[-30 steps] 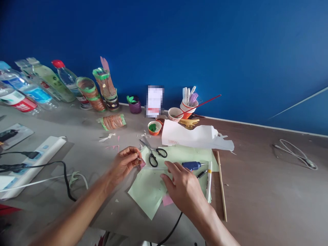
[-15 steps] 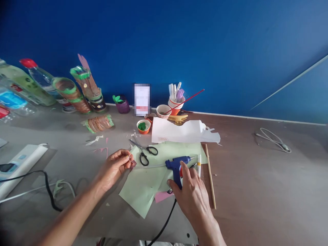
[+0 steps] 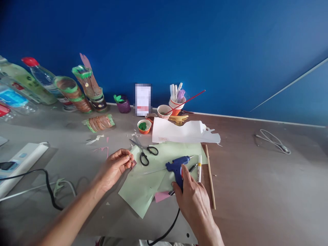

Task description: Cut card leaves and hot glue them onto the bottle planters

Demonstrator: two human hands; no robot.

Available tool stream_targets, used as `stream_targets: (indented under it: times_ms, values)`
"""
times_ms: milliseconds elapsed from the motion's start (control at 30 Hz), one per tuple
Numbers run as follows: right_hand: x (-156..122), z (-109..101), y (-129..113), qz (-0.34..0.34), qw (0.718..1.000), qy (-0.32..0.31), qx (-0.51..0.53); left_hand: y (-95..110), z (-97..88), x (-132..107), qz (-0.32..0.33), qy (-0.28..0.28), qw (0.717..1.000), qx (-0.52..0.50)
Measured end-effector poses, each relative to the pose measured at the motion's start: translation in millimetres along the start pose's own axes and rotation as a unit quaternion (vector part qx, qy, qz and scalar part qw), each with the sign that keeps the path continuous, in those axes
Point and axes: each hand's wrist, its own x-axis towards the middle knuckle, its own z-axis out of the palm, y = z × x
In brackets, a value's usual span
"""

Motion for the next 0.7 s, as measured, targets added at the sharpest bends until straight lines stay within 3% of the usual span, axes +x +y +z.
stream_targets:
  times_ms: [333,567,700]
  values:
    - [-5,-1,6,0.013,0.999,0.018,0.033,-1,-0.2,1,0.001,-0.002,1.000,0.007]
    - [0,-14,44,0.090,0.994,0.022,0.060,-1,0.0,1,-0.003,-0.006,1.000,0.002]
    - [-3,-16,50,0.092,0.993,-0.030,0.068,-1,0.4,-1,-0.005,-0.007,1.000,0.002]
